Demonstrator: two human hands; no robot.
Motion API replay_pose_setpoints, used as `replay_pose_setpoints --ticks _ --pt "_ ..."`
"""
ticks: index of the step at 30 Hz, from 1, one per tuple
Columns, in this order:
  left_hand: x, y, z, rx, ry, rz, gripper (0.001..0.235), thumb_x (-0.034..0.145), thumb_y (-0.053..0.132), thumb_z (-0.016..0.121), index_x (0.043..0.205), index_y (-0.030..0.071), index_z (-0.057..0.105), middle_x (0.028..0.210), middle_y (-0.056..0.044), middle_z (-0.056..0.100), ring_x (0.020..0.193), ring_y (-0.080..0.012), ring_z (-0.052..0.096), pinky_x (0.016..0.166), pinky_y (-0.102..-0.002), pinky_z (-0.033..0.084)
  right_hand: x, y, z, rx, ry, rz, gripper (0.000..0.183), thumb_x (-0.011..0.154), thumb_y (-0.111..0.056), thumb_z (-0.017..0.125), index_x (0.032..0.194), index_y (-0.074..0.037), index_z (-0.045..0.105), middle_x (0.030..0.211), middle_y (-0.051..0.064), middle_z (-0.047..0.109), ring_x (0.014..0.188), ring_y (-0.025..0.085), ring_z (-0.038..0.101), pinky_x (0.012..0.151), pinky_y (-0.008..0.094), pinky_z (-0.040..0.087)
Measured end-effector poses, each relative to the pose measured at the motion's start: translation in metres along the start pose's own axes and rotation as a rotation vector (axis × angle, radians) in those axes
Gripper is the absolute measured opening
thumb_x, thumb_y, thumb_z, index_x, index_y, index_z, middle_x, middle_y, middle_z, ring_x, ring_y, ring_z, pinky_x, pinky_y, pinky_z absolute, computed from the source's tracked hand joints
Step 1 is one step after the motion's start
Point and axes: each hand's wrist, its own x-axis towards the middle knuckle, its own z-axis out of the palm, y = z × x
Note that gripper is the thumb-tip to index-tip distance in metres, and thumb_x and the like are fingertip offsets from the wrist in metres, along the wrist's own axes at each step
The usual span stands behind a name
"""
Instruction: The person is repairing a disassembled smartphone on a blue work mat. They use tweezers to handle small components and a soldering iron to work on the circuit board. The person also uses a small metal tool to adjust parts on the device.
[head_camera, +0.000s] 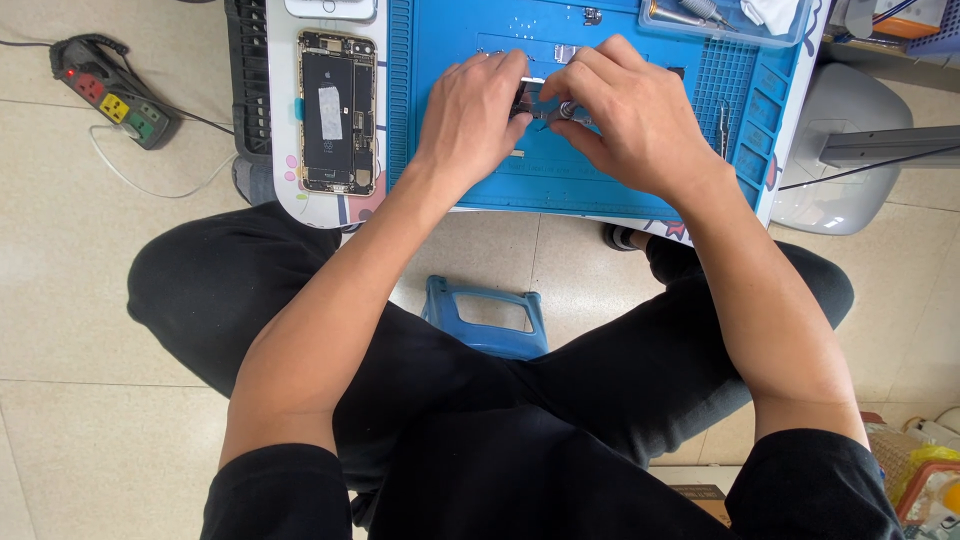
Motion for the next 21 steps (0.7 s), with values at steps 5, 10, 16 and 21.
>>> replay_pose_setpoints --ticks 5,10,16,21 --pt "-0.001 0.002 0.0 0.042 0.016 -0.007 0.053 0.076 0.027 0.098 0.098 0.01 0.053 0.084 -0.008 0.067 0.077 -0.0331 0.064 0.063 -0.047 0.05 -0.001 0.0 0.0 -0.039 -0.004 -0.007 0.024 0.106 -0.019 0.083 0.123 -0.014 0.066 0.109 0.002 0.064 0.099 0.025 0.055 0.05 0.036 0.041" --pt "-0.001 0.008 -0.001 0.099 0.022 -0.045 0.058 0.072 0.036 0.1 0.098 0.012 0.053 0.084 -0.006 0.068 0.079 -0.0317 0.064 0.062 -0.047 0.05 0.0 0.0 0.001 -0.058 -0.004 -0.002 0.023 0.107 -0.021 0.081 0.123 -0.015 0.066 0.111 0.002 0.066 0.099 0.025 0.055 0.048 0.036 0.043" --pt "-0.002 0.015 0.0 0.164 0.049 -0.074 0.064 0.069 0.042 0.1 0.099 0.014 0.051 0.085 -0.003 0.068 0.081 -0.0291 0.065 0.063 -0.045 0.05 -0.003 0.0 0.006 -0.13 0.022 0.004 0.027 0.106 -0.03 0.085 0.117 -0.016 0.066 0.107 0.0 0.066 0.098 0.023 0.056 0.051 0.035 0.044" --pt "-0.001 0.02 -0.004 0.192 0.047 -0.097 0.064 0.07 0.041 0.099 0.102 0.014 0.05 0.087 -0.004 0.068 0.083 -0.0292 0.065 0.064 -0.044 0.051 -0.002 -0.003 0.003 -0.108 0.032 0.036 0.027 0.102 -0.03 0.085 0.112 -0.013 0.066 0.102 0.002 0.068 0.096 0.024 0.057 0.051 0.035 0.046"
